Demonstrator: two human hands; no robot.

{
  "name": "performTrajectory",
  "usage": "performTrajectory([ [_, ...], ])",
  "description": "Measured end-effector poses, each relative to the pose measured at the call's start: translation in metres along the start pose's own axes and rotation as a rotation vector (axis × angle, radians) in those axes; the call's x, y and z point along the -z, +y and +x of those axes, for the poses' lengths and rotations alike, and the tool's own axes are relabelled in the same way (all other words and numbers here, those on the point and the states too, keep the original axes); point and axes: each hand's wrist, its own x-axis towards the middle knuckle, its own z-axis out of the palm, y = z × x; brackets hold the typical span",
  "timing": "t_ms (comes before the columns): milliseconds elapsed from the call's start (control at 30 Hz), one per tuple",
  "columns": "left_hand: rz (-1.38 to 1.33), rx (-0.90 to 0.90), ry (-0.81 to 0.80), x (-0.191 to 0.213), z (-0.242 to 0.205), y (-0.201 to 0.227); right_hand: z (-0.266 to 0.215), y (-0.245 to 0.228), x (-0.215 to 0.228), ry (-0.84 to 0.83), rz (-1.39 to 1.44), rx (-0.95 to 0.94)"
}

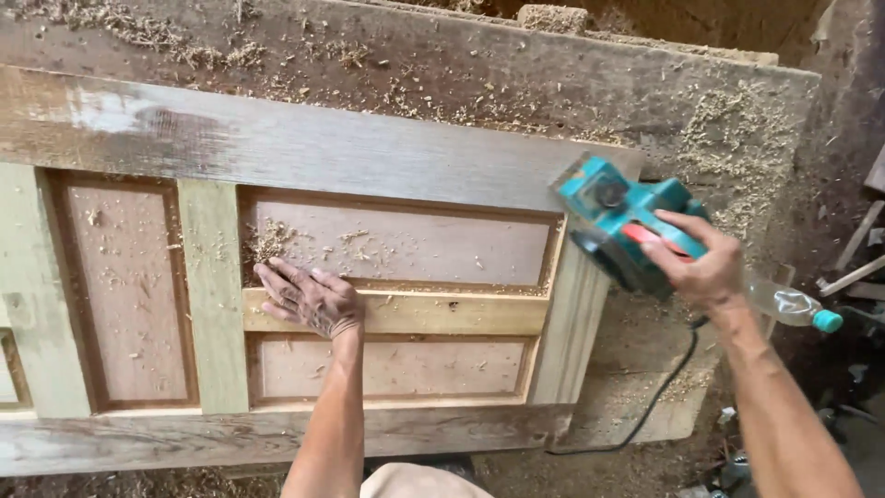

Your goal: Using an electric hand planer to smooth the surface of a wooden door

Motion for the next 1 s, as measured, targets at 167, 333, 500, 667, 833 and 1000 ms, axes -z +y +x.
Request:
performTrajectory([
  [167, 0.004, 0.032, -0.069, 0.003, 0.0, 0.005, 0.025, 0.057, 0.031, -0.02, 0.007, 0.063],
  [333, 0.068, 0.039, -0.074, -0.003, -0.001, 0.002, 0.053, -0.03, 0.023, -0.22, 0.153, -0.159],
  [500, 0.064, 0.064, -0.087, 0.001, -0.003, 0.001, 0.076, -0.089, -0.04, -0.305, -0.018, 0.22],
  [667, 0.033, 0.108, -0.092, 0.015, 0.003, 0.004, 0.083, -0.232, -0.103, -0.386, 0.023, 0.429],
  [833, -0.143, 0.126, -0.158, 0.005, 0.0, 0.002, 0.093, -0.351, -0.179, -0.379, -0.076, 0.512],
  [1000, -0.169, 0.109, -0.135, 0.008, 0.003, -0.003, 0.1, -0.466, -0.239, -0.515, -0.057, 0.602],
])
